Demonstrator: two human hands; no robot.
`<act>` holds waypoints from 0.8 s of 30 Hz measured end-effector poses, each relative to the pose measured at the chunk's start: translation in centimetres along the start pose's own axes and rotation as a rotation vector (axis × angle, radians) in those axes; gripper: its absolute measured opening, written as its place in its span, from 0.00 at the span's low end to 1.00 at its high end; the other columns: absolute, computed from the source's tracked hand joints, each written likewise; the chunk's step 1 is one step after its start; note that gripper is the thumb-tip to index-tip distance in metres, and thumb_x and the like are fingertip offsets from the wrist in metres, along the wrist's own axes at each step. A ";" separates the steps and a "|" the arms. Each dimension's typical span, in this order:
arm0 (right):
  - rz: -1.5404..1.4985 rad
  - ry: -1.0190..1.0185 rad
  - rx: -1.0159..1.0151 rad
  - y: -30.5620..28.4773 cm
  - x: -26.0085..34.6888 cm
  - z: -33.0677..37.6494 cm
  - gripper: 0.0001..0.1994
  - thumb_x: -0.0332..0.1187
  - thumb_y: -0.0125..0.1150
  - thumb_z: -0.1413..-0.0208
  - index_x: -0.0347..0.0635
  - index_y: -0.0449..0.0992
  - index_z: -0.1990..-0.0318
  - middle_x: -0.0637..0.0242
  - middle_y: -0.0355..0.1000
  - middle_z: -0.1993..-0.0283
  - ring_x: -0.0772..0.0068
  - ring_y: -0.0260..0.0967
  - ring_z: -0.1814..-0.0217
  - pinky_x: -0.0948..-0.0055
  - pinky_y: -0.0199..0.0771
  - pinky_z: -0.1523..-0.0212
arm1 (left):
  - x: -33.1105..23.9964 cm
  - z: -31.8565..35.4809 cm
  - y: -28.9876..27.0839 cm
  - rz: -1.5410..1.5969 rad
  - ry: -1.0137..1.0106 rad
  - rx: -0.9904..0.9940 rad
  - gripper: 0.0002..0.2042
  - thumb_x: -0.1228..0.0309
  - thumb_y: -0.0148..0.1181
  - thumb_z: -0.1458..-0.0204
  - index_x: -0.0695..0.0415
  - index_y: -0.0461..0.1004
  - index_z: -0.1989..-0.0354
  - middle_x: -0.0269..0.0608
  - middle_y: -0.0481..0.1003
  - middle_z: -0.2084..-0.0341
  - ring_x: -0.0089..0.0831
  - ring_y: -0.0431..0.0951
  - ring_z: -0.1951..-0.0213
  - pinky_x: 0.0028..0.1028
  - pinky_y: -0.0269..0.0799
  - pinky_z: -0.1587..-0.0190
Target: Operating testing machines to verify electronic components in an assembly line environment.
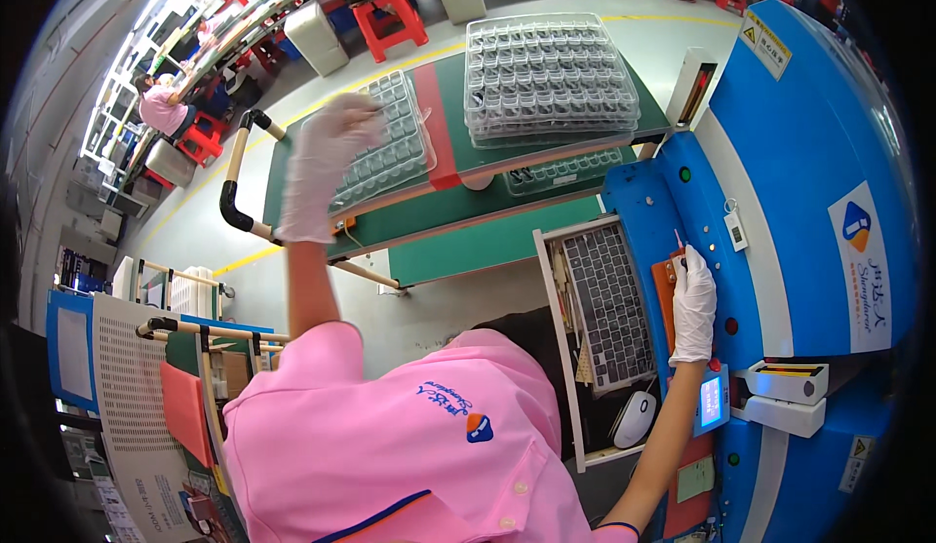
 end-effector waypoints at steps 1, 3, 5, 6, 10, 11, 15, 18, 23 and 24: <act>0.035 -0.014 -0.009 -0.2 -0.3 0.3 0.17 0.32 0.52 0.33 0.36 0.72 0.40 0.52 0.74 0.42 0.53 0.73 0.42 0.62 0.72 0.40 | -1.8 -0.4 4.3 -0.030 0.125 0.142 0.10 0.74 0.64 0.46 0.61 0.79 0.57 0.37 0.80 0.68 0.23 0.79 0.65 0.23 0.73 0.61; 0.114 -0.038 -0.020 -1.1 -0.6 1.0 0.16 0.31 0.52 0.34 0.36 0.73 0.42 0.52 0.74 0.44 0.52 0.73 0.43 0.61 0.73 0.41 | -2.9 0.1 12.9 0.033 0.168 0.441 0.08 0.73 0.65 0.47 0.57 0.83 0.59 0.37 0.80 0.68 0.23 0.79 0.64 0.23 0.74 0.58; 0.161 -0.127 -0.148 -3.0 1.5 1.5 0.14 0.29 0.55 0.36 0.36 0.75 0.45 0.52 0.75 0.46 0.51 0.73 0.45 0.60 0.74 0.45 | -2.1 1.4 21.1 0.152 0.081 0.672 0.07 0.73 0.66 0.46 0.56 0.84 0.60 0.37 0.81 0.67 0.22 0.79 0.63 0.23 0.75 0.56; 0.123 -0.153 -0.228 -4.0 2.3 1.7 0.14 0.29 0.56 0.36 0.37 0.75 0.45 0.52 0.76 0.47 0.50 0.73 0.46 0.59 0.74 0.46 | -2.1 2.8 25.6 0.087 0.145 0.815 0.07 0.73 0.66 0.47 0.57 0.84 0.60 0.37 0.81 0.65 0.22 0.79 0.63 0.23 0.75 0.57; 0.027 -0.112 -0.460 -8.7 4.2 3.9 0.14 0.27 0.59 0.38 0.40 0.76 0.46 0.56 0.77 0.49 0.55 0.74 0.48 0.62 0.74 0.48 | -3.1 7.8 38.6 0.277 0.340 1.004 0.07 0.75 0.66 0.46 0.58 0.83 0.60 0.38 0.81 0.65 0.23 0.79 0.64 0.26 0.75 0.60; 0.026 -0.094 -0.514 -9.5 3.9 5.4 0.14 0.26 0.61 0.40 0.41 0.77 0.46 0.58 0.77 0.49 0.56 0.74 0.49 0.63 0.74 0.48 | -3.7 8.6 40.7 0.378 0.379 0.984 0.06 0.75 0.66 0.46 0.58 0.83 0.60 0.38 0.81 0.65 0.23 0.79 0.64 0.26 0.76 0.61; 0.003 0.106 -0.521 -11.2 3.4 11.5 0.16 0.24 0.64 0.43 0.43 0.78 0.47 0.60 0.78 0.51 0.59 0.75 0.51 0.65 0.74 0.49 | -4.3 10.5 46.3 0.325 0.397 0.962 0.07 0.77 0.66 0.47 0.57 0.82 0.60 0.40 0.81 0.66 0.27 0.80 0.65 0.29 0.76 0.62; 0.137 0.133 -0.524 -11.2 3.2 14.9 0.17 0.24 0.64 0.44 0.45 0.78 0.46 0.61 0.78 0.51 0.60 0.75 0.52 0.65 0.74 0.50 | -4.7 11.0 45.8 0.176 0.976 0.530 0.09 0.78 0.67 0.50 0.56 0.83 0.61 0.43 0.81 0.66 0.32 0.80 0.66 0.30 0.76 0.63; 0.153 0.179 -0.540 -11.0 2.1 17.5 0.17 0.24 0.63 0.44 0.46 0.78 0.46 0.62 0.77 0.51 0.62 0.74 0.52 0.65 0.74 0.50 | -2.5 11.0 46.0 0.244 0.880 0.629 0.10 0.77 0.70 0.54 0.54 0.83 0.62 0.43 0.80 0.66 0.36 0.79 0.68 0.31 0.75 0.63; 0.149 0.181 -0.536 -10.8 2.0 17.4 0.17 0.24 0.63 0.44 0.46 0.78 0.46 0.62 0.77 0.51 0.62 0.74 0.52 0.65 0.74 0.50 | -2.4 11.0 45.9 0.244 0.903 0.615 0.10 0.76 0.70 0.54 0.54 0.83 0.62 0.42 0.80 0.66 0.36 0.79 0.67 0.31 0.75 0.63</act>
Point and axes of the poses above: each hand's wrist, its own z-axis away from the middle knuckle, its own y-axis out of the palm, x = y × z, the point moved 9 cm from there along -z, towards the middle knuckle
